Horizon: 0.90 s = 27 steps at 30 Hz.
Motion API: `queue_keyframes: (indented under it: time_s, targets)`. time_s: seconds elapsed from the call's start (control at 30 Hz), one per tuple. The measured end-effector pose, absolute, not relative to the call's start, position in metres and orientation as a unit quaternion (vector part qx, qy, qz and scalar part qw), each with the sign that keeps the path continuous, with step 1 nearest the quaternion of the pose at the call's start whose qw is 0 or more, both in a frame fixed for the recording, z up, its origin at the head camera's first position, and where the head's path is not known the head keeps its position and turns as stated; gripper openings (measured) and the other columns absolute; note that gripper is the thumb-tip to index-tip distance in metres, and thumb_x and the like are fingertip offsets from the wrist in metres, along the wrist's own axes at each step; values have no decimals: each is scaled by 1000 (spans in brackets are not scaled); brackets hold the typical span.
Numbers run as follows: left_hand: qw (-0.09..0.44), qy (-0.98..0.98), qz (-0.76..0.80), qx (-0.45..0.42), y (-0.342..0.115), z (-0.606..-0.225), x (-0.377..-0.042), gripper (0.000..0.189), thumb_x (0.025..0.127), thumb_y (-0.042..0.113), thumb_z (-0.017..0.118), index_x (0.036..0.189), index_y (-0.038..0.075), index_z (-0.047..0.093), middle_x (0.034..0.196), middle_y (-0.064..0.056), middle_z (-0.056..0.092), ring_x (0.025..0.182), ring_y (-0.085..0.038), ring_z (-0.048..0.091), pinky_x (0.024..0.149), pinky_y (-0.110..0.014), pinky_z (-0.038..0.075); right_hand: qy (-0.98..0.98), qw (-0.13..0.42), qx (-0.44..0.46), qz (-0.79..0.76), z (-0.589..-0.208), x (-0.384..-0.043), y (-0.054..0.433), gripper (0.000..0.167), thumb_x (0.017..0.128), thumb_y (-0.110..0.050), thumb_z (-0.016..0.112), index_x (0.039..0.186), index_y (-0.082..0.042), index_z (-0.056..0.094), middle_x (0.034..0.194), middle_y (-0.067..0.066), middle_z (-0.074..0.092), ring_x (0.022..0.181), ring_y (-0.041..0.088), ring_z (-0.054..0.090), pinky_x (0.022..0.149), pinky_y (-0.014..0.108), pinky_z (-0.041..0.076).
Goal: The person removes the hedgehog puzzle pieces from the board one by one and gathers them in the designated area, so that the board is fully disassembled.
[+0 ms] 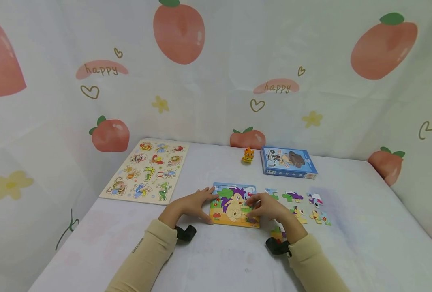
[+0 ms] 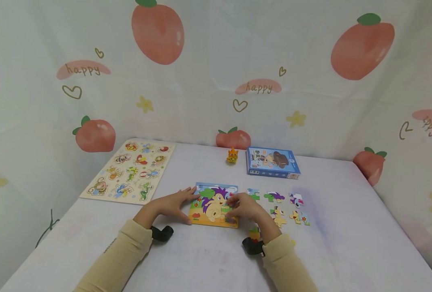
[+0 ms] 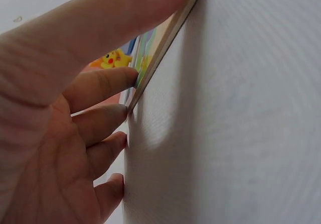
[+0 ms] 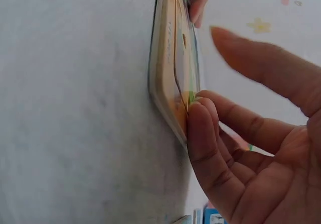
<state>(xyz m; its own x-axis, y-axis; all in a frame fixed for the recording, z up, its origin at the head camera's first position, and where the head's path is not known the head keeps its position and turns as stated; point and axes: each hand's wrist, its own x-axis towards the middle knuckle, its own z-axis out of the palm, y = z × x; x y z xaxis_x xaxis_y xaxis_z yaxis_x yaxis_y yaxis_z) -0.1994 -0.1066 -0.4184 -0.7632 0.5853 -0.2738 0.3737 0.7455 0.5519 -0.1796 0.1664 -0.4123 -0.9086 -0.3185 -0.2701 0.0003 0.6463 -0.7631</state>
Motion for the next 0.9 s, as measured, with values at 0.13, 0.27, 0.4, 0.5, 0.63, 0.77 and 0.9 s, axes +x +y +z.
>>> queue_keyframes:
  time_s: [0.13, 0.27, 0.4, 0.5, 0.63, 0.77, 0.9]
  targets:
    - [223, 908, 242, 259, -107, -418, -199, 86, 71, 36, 80, 144, 22, 37, 158, -2, 10, 144, -37, 5, 114, -56, 13, 889, 184, -90, -409, -414, -179, 164, 31, 73, -8, 78, 100, 0, 64, 82, 5, 57, 75, 17, 49, 67, 24, 44]
    - [222, 909, 241, 259, -107, -419, -199, 86, 71, 36, 80, 144, 23, 37, 158, -1, 10, 144, -37, 5, 115, -56, 13, 892, 176, -95, -404, -415, -178, 162, 28, 73, -5, 77, 97, 1, 63, 79, 5, 56, 72, 15, 49, 67, 23, 44]
    - [221, 908, 242, 260, -107, -419, -199, 86, 71, 36, 80, 144, 23, 37, 158, -1, 10, 144, -38, 6, 114, -57, 14, 895, 174, -100, -398, -415, -177, 163, 28, 73, -4, 76, 97, 1, 62, 78, 5, 55, 72, 15, 48, 65, 22, 43]
    - [224, 907, 244, 260, -107, -418, -199, 87, 71, 36, 80, 144, 23, 36, 158, -1, 10, 144, -38, 5, 114, -57, 13, 892, 177, -104, -403, -414, -177, 164, 28, 74, -3, 75, 97, 2, 61, 80, 7, 53, 73, 17, 47, 65, 24, 42]
    - [224, 907, 242, 262, -106, -417, -199, 86, 71, 36, 80, 144, 23, 36, 158, -1, 9, 144, -37, 4, 115, -56, 13, 887, 183, -103, -412, -411, -176, 167, 27, 76, -3, 73, 97, -1, 56, 85, 8, 54, 75, 17, 48, 66, 26, 44]
    - [223, 908, 238, 261, -106, -417, -199, 86, 72, 36, 79, 145, 23, 36, 158, 0, 9, 144, -36, 4, 115, -55, 13, 869, 209, -94, -439, -409, -176, 169, 26, 80, -4, 68, 102, -3, 53, 83, 6, 55, 66, 16, 50, 59, 25, 45]
    - [226, 909, 237, 258, -107, -417, -199, 86, 72, 37, 79, 145, 24, 36, 158, 0, 9, 144, -38, 5, 114, -56, 13, 855, 228, -101, -455, -405, -175, 174, 27, 83, -6, 66, 105, -4, 51, 77, 4, 53, 55, 14, 44, 49, 23, 38]
